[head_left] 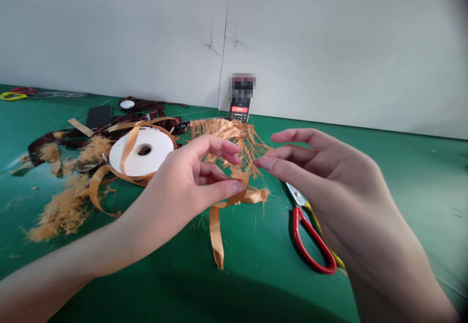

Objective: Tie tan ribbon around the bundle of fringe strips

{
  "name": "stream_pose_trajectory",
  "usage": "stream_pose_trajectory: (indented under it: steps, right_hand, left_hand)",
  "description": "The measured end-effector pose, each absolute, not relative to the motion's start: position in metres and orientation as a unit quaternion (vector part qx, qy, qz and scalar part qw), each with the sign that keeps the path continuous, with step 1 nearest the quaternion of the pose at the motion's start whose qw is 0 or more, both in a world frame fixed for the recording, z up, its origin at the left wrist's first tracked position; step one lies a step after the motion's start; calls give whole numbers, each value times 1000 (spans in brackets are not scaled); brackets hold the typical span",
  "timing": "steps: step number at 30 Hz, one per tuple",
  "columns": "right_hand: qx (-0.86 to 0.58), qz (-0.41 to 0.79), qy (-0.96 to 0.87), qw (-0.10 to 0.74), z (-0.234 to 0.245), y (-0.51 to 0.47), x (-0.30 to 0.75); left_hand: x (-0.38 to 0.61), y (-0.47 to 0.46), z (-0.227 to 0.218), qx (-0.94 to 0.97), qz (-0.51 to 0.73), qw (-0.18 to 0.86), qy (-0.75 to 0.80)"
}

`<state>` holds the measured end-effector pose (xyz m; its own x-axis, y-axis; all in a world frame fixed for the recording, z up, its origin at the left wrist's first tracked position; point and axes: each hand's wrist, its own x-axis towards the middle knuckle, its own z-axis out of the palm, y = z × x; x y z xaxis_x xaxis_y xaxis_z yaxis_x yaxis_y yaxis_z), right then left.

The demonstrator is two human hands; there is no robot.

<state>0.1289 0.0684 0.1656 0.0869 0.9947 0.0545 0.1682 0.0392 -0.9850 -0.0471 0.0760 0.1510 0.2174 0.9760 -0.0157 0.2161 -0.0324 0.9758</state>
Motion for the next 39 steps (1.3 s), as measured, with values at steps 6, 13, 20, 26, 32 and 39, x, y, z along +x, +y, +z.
stream_pose_trajectory:
  steps: [6, 13, 20, 26, 32, 39]
  right_hand:
    - [-525, 492, -555, 417, 167, 68, 128]
    - [-520, 447, -560, 464, 162, 73, 130]
    - [-527, 467, -575, 417, 164, 72, 127]
    - [-530, 458, -578, 418, 163, 71, 128]
    - [-546, 409, -567, 462, 163, 71, 128]
    - [-537, 446, -589, 407, 163, 72, 127]
  left_hand:
    - [-42, 75, 152, 606, 393, 502, 476]
    - [-45, 76, 149, 618, 378, 487, 488]
    - [-41, 77, 150, 612, 388, 506, 468]
    - [-40, 76, 150, 614, 372, 516, 467]
    - [-44, 77, 147, 610, 382, 511, 470]
    - [-42, 75, 153, 608, 368, 513, 481]
